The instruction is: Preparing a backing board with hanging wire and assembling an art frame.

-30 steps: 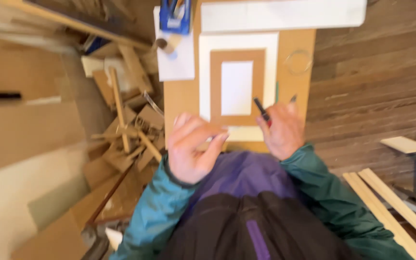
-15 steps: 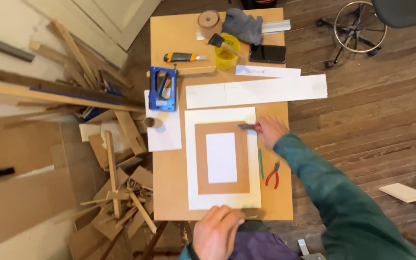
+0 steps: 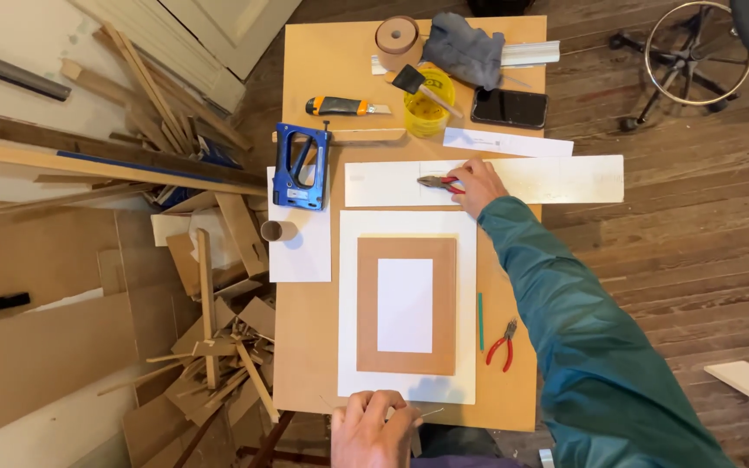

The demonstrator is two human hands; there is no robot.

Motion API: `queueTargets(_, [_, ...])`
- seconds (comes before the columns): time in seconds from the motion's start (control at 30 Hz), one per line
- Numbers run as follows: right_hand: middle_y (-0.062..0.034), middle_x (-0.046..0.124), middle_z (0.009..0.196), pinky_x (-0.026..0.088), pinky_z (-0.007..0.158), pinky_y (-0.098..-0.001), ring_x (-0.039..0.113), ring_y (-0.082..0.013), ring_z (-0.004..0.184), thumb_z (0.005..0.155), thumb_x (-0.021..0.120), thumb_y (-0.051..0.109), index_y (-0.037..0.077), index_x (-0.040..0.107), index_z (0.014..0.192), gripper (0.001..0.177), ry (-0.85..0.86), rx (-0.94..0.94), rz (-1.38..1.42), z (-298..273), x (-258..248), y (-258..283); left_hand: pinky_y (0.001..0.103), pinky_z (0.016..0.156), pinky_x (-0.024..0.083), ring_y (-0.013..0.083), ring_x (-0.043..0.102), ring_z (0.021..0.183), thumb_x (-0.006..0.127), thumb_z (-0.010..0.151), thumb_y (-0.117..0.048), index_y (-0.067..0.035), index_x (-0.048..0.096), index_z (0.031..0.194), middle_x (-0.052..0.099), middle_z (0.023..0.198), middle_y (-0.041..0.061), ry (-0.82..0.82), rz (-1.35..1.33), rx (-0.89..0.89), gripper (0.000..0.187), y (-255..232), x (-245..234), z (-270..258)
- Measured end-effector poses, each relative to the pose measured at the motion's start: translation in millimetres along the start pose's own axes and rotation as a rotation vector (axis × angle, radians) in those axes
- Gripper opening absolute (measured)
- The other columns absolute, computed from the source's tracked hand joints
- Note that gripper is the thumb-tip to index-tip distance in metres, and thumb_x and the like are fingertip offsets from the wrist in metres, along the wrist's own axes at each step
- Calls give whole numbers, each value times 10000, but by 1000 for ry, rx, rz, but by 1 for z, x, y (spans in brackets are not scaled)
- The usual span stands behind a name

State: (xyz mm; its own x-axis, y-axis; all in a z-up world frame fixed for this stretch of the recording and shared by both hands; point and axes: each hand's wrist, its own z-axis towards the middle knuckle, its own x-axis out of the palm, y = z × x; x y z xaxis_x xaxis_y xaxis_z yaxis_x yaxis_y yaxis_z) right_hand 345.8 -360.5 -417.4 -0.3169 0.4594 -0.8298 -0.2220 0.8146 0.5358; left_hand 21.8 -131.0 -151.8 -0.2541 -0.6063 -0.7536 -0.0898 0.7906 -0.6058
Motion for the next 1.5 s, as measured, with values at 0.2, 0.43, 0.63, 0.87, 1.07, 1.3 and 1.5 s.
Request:
queueTargets(0.2, [-45,732,979,560,897,-320,711,-201,925,885,745,158,120,737,1016,136,184,39,412,-73,-26,69,402,738,414,244,621,818,769,805,-134,-107,762,815,710,800,3,-106,-74,66,30,2,-7,18])
queueTargets(0.43, [-114,725,929,542,776,-364,702,-283,895,911,773,159,31,702,977,160,233,-274,609,-268,-111,200,405,712,399,257,619,805,752,817,-125,-115,763,818,698,795,5,-117,-147,205,15,-20,-19,35])
queueTargets(0.63, [-104,722,834,551,656,-344,729,-268,768,891,744,142,46,696,900,107,-145,6,526,-345,-121,236,403,766,421,262,611,836,763,821,-140,-95,740,797,695,802,18,-11,-267,359,56,-39,-31,9])
queueTargets(0.87, [-68,717,798,542,656,-283,678,-146,723,915,683,99,9,661,888,97,-361,267,798,-427,-107,255,386,843,433,260,634,887,747,830,-99,-90,733,813,682,802,34,71,-364,546,24,-33,-65,-27])
queueTargets(1.07, [-67,666,820,518,691,-270,619,-128,741,967,639,74,-12,658,917,101,-606,388,1002,-491,-99,248,399,890,437,279,670,1009,760,811,-93,-74,742,826,713,843,59,95,-336,616,30,-40,-69,-36])
queueTargets(1.3, [-63,671,843,518,681,-265,614,-116,733,981,632,74,-6,657,927,100,-838,426,1038,-547,-112,229,402,926,477,295,690,1057,743,830,-67,-48,733,837,728,865,71,214,-337,685,22,-100,-34,-34])
queueTargets(1.5, [-76,673,865,522,686,-258,620,-116,749,1004,616,86,1,638,927,117,-1044,415,1070,-613,-147,172,403,921,514,299,695,1036,741,861,-83,-34,724,855,718,855,76,428,-403,766,52,-188,46,-18])
